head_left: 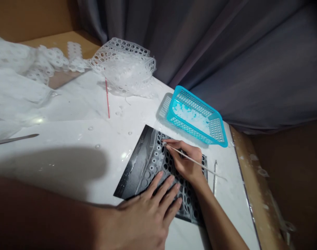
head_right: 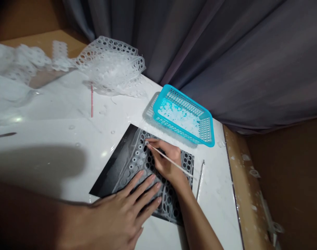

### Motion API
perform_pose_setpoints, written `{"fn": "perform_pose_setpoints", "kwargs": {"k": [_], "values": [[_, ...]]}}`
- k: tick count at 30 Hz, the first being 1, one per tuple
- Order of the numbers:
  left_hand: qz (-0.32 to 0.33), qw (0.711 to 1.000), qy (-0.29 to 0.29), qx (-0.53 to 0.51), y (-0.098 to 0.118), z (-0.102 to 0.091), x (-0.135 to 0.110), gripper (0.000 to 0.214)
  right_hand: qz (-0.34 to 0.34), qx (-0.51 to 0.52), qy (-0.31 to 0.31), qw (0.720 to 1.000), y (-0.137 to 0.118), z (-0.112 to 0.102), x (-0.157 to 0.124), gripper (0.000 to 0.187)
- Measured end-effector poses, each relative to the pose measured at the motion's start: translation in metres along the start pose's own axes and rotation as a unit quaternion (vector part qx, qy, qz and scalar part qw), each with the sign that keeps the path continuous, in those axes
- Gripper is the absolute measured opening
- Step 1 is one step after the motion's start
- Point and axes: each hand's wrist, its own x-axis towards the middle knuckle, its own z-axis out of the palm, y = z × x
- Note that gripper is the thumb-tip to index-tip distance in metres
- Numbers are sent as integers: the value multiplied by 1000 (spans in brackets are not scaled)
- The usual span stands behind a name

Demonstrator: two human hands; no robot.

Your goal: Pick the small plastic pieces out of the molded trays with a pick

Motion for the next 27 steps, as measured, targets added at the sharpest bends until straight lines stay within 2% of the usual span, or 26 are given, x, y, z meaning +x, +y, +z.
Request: {"fn": "perform_pose_setpoints", "kwargs": {"k": [3,6,8,10,13,15,18,19,21,24,27], "values": [[-7,1000,-5,-3,1,2,0,60,40,42,84,995,-5,0,6,12],[-4,1000,-11,-7,0,2,-1,63,26,33,201,979,-6,-13,16,12],[-2,1000,-8,-6,-2,-1,-1,63,-2,-50,253,966,0,-31,26,10],[-1,1000,-3,-2,-4,-5,0,61,-44,-167,262,950,10,-54,37,9],[4,1000,2,6,-7,-10,2,60,-85,-276,183,940,25,-80,53,10],[6,1000,6,11,-8,-11,3,61,-93,-297,142,940,24,-83,58,12],[-9,1000,11,13,-8,-10,4,62,-90,-228,127,961,6,-65,52,6],[-16,1000,9,10,-8,-9,3,62,-88,-185,99,974,-2,-55,48,6],[-30,1000,3,2,-7,-7,3,64,-72,-90,-2,993,-16,-37,38,7],[-49,999,-7,-10,-6,-5,2,64,-26,23,-102,994,-24,-17,25,7],[-54,998,-13,-18,-5,-5,2,62,4,61,-122,991,-20,-6,16,9]]}}
